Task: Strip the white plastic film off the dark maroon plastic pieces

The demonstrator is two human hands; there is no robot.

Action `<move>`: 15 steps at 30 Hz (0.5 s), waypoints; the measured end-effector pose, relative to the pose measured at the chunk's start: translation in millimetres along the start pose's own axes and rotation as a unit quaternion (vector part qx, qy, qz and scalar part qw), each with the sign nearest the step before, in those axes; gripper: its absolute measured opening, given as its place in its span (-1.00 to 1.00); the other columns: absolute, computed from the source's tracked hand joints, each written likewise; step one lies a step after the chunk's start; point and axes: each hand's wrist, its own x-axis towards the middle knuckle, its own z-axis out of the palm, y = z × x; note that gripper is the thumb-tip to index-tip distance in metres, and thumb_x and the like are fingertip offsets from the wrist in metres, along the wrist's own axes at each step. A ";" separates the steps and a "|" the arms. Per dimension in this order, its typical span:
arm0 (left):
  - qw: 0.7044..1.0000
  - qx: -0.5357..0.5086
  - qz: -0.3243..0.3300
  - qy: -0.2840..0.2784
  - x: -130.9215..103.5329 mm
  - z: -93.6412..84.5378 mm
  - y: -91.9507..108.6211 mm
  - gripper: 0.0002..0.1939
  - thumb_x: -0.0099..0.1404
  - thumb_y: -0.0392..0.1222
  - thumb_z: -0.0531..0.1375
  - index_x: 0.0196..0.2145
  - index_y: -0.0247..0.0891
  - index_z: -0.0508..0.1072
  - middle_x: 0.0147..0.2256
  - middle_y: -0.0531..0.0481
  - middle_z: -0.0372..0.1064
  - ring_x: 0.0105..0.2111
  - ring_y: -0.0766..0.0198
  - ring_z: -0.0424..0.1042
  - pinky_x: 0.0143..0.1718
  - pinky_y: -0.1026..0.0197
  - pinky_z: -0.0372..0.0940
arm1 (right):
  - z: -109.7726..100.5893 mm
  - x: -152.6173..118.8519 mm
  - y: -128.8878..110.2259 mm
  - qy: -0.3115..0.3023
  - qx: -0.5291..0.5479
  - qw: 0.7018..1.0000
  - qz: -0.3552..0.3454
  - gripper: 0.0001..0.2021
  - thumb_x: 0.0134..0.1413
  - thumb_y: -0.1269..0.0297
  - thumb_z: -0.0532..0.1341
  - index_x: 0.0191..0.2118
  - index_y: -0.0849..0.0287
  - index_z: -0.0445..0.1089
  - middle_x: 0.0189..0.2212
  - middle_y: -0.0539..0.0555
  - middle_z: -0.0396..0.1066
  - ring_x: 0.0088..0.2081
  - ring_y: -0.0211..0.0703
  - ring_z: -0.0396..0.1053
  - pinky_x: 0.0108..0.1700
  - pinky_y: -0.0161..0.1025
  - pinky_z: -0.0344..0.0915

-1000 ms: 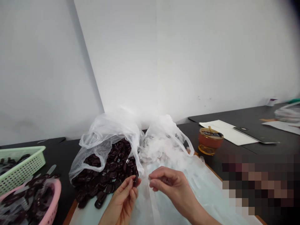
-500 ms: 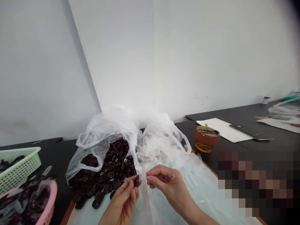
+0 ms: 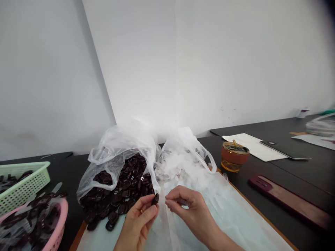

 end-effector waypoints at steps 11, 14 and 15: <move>0.991 0.110 0.060 -0.045 0.7 -4.1 -3.0 -0.70 -0.20 -0.30 0.49 -0.42 -0.25 0.60 -0.44 0.02 0.56 -0.36 0.31 0.46 -0.27 0.35 0.33 | -0.4 2.0 -0.7 -0.047 0.155 0.983 0.090 -0.85 0.03 0.23 0.31 -0.41 0.22 0.47 -0.53 0.02 0.48 -0.44 -0.25 0.41 -0.34 -0.33 0.33; 0.983 0.152 0.088 -0.043 1.4 -3.4 -4.1 -0.74 -0.17 -0.30 0.45 -0.42 -0.25 0.58 -0.46 0.02 0.56 -0.39 0.27 0.45 -0.30 0.31 0.30 | 0.1 2.9 -1.3 -0.056 0.224 0.966 0.113 -0.83 -0.03 0.22 0.36 -0.43 0.23 0.45 -0.53 0.00 0.48 -0.44 -0.28 0.40 -0.32 -0.34 0.33; 0.981 0.164 0.094 -0.043 1.7 -3.6 -3.9 -0.75 -0.15 -0.31 0.44 -0.43 -0.25 0.57 -0.47 0.02 0.56 -0.40 0.27 0.45 -0.32 0.30 0.29 | 0.3 3.2 -1.2 -0.059 0.239 0.962 0.118 -0.82 -0.06 0.23 0.38 -0.45 0.23 0.44 -0.52 -0.01 0.48 -0.45 -0.29 0.40 -0.33 -0.34 0.32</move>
